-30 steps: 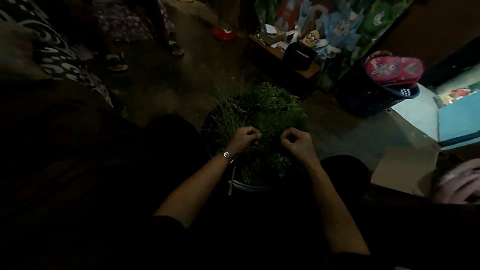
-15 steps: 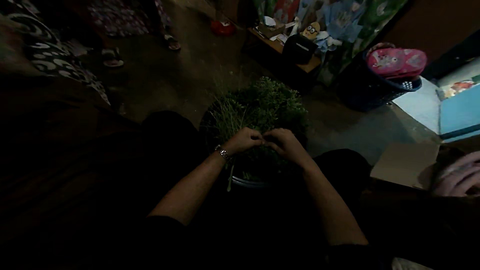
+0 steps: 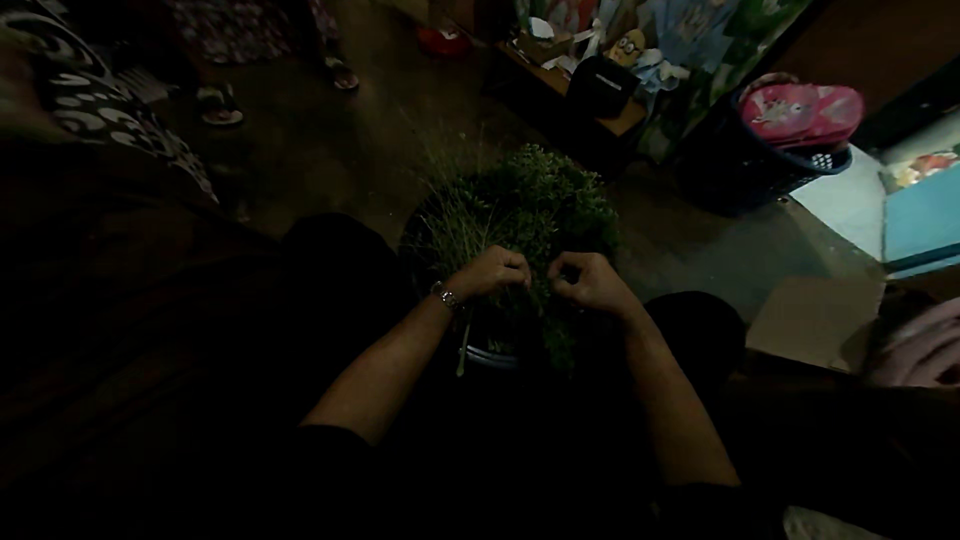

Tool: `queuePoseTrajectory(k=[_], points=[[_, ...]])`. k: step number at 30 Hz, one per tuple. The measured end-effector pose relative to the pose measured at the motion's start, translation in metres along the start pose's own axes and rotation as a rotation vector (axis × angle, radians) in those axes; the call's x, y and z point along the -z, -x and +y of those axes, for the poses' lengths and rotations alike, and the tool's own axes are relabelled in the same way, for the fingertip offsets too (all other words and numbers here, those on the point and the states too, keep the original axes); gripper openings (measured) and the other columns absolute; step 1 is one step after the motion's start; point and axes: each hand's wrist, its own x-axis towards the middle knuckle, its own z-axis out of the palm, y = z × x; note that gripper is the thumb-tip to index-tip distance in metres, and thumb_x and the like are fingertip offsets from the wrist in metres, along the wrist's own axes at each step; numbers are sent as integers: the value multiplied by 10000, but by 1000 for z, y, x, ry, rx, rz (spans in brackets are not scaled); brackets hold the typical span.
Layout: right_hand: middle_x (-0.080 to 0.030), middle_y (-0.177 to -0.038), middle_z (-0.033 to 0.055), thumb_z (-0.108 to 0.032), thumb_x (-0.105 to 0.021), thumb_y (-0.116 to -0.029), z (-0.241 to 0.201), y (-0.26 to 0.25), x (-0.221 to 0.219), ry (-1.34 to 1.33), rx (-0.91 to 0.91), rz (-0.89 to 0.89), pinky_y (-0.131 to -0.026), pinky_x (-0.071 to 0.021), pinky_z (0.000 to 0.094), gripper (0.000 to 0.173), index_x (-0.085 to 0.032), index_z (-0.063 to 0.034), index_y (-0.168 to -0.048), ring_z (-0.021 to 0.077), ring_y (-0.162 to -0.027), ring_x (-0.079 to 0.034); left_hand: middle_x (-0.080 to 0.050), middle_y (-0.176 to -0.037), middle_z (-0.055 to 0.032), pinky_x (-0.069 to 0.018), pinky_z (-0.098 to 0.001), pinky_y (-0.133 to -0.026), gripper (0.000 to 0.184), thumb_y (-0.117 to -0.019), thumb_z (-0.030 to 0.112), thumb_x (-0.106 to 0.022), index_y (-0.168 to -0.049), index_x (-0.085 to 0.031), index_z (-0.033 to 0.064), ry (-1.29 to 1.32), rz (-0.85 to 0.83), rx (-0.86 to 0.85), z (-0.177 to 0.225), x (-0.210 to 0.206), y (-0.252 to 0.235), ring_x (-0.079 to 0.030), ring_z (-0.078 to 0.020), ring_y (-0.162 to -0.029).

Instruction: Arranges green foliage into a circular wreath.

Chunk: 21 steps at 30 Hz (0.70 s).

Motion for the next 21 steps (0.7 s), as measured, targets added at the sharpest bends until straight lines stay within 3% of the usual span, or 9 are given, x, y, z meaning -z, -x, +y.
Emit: queuePoseTrajectory(k=[3, 5, 6, 8, 9, 13, 15, 19, 21], points=[[-686, -891, 103, -19, -682, -932, 11, 1, 12, -15, -23, 137, -690, -548, 376, 63, -700, -9, -991, 165, -743, -629, -634, -832, 13, -434, -222, -670, 189, -946, 32, -564, -811, -697, 35, 25, -7, 17, -4, 7, 0, -537, -25, -740], [-684, -940, 106, -60, -653, -968, 22, 3, 18, -5, 42, 296, -689, -549, 377, 101, -696, -18, -1049, 170, -765, -632, -655, -847, 12, -438, -217, -661, 191, -952, 33, -564, -822, -704, 41, 31, 12, 27, -3, 9, 2, -551, -27, -743], [-687, -1060, 112, -133, -639, -1010, 27, 3, 21, 37, 86, 347, -770, -577, 400, 166, -688, -38, -1138, 193, -876, -666, -660, -854, 4, -437, -227, -659, 195, -958, 32, -555, -835, -707, 38, 33, 22, 29, -2, 10, 3, -553, -37, -746], [-613, -1321, 183, -209, -582, -1050, 31, 2, 25, 117, 172, 345, -989, -494, 536, 305, -664, -33, -1285, 348, -1184, -590, -659, -858, -1, -456, -238, -687, 192, -957, 32, -547, -848, -705, 37, 37, 33, 18, -3, 11, 2, -565, -44, -767], [-608, -1331, 197, -224, -555, -1057, 29, 2, 23, 129, 188, 304, -1019, -465, 563, 315, -671, -26, -1273, 381, -1221, -564, -657, -854, 1, -457, -232, -686, 188, -955, 33, -553, -847, -706, 36, 39, 39, 7, -5, 10, 2, -566, -40, -764], [-687, -1139, 160, -205, -666, -1008, 10, 3, 6, 16, 64, -16, -906, -567, 434, 274, -672, 6, -1183, 240, -1013, -677, -659, -868, -4, -453, -221, -673, 159, -952, 38, -579, -866, -711, 26, 30, 69, -24, -9, 9, 0, -563, -33, -758], [-699, -1062, 142, -182, -696, -988, 5, 1, -2, -15, 31, -98, -851, -571, 385, 264, -670, 5, -1174, 190, -922, -678, -666, -892, -15, -480, -239, -726, 149, -955, 37, -581, -881, -710, 16, 24, 89, -28, -9, 8, -1, -581, -41, -796], [-697, -954, 95, -101, -651, -999, -1, 0, -6, -3, 21, -111, -779, -554, 319, 131, -701, -7, -1074, 120, -821, -645, -645, -873, -14, -500, -236, -754, 137, -950, 19, -595, -862, -700, 11, 39, 109, -35, -10, 8, -1, -586, -44, -796], [-694, -931, 95, -82, -649, -981, -1, 0, -6, 3, 11, -84, -756, -549, 332, 119, -709, -10, -1053, 127, -801, -639, -644, -873, -19, -495, -233, -748, 137, -951, 6, -601, -860, -703, 10, 41, 105, -34, -10, 8, -1, -585, -47, -795]])
